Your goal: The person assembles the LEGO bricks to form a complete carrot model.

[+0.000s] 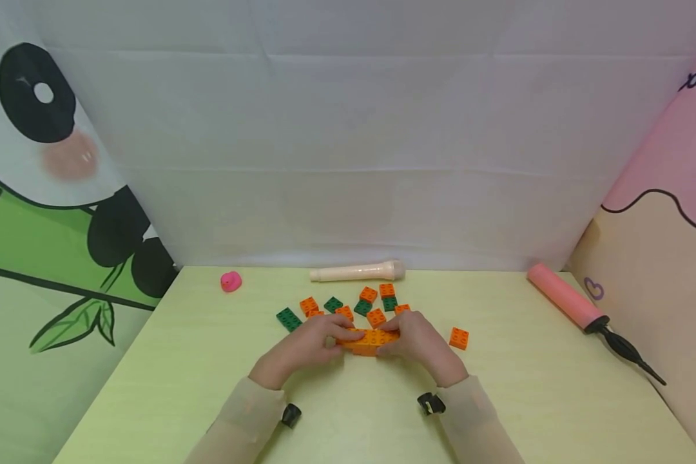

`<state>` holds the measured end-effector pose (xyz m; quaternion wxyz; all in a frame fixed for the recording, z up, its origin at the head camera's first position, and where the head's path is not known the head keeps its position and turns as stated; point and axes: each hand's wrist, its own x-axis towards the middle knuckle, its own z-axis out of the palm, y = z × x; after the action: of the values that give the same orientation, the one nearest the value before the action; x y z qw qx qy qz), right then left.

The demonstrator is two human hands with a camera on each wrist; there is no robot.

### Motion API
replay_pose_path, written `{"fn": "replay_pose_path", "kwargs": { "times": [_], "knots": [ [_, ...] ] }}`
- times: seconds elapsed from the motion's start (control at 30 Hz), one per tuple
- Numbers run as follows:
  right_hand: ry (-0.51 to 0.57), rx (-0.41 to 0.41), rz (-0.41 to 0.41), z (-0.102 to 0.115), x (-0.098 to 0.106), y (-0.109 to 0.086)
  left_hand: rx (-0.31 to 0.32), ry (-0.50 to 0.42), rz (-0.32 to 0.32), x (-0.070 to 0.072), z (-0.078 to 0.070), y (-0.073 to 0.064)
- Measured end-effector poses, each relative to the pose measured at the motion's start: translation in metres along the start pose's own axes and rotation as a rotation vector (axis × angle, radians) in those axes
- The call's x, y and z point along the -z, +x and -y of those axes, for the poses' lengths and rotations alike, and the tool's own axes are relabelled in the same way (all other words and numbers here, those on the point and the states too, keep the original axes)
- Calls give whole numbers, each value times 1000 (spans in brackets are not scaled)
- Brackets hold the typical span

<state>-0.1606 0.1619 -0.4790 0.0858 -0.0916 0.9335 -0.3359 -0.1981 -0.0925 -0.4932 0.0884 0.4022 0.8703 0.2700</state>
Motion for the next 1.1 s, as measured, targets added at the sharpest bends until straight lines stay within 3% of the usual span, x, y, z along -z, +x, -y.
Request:
{"fn": "replay_pose_path", "kwargs": {
  "times": [0.4, 0.8, 1.1],
  "knots": [
    [-11, 15, 2, 2, 1, 0, 0, -27, 3, 2, 0, 0],
    [-11, 1, 5, 3, 1, -1, -51, -20, -31, -1, 3, 2],
    [-9, -1, 2, 0, 0, -1, -44, -70, -29, -3, 4, 2]
  ]
}}
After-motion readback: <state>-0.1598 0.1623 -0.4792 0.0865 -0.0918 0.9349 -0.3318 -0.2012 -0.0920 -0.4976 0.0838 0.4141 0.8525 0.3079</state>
